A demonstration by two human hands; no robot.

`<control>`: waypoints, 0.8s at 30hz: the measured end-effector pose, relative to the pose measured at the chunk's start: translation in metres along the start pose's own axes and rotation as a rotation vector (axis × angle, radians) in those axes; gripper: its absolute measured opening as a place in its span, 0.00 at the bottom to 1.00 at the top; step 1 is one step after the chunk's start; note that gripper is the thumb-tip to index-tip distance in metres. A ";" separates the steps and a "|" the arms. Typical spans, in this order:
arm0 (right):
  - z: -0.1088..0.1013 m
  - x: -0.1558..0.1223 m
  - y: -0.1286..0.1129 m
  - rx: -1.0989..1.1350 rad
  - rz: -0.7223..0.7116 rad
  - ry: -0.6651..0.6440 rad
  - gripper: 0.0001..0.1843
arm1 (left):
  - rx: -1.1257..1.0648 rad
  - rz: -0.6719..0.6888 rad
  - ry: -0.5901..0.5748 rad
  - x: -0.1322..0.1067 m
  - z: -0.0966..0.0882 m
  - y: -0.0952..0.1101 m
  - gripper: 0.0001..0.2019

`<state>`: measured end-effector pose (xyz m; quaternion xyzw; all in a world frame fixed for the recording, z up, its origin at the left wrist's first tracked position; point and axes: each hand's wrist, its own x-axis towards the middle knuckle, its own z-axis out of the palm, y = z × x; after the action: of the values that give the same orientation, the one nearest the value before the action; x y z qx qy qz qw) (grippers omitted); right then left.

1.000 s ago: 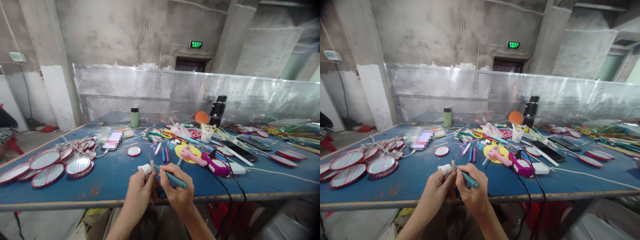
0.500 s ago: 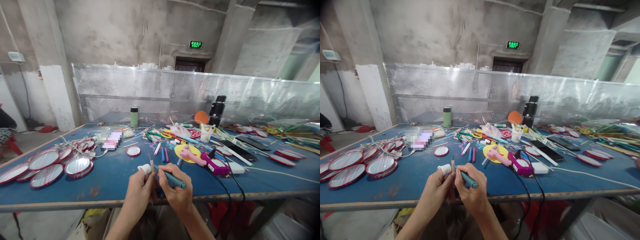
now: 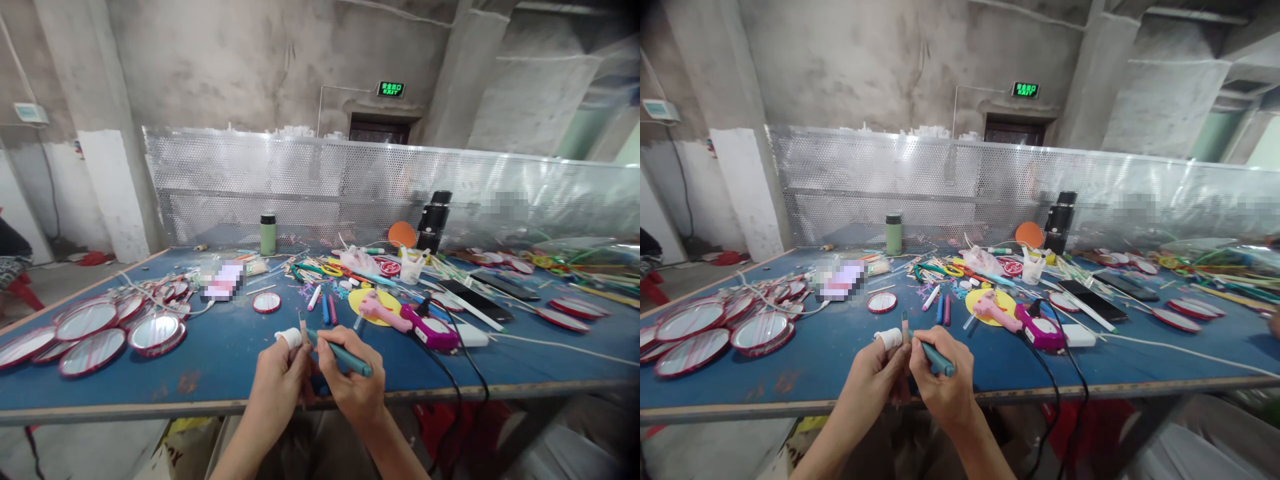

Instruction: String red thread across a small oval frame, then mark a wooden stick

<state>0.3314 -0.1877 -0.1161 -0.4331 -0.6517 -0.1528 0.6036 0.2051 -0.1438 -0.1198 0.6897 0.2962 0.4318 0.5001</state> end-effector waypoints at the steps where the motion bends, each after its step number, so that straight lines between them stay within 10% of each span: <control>1: 0.000 -0.001 0.000 -0.007 0.005 0.011 0.06 | 0.001 -0.001 -0.001 0.000 0.000 0.001 0.19; 24: 0.000 -0.003 0.001 -0.006 -0.005 0.038 0.07 | 0.009 0.002 -0.002 0.000 0.000 0.000 0.18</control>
<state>0.3321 -0.1881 -0.1188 -0.4303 -0.6408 -0.1643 0.6142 0.2045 -0.1438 -0.1201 0.6925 0.2969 0.4303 0.4971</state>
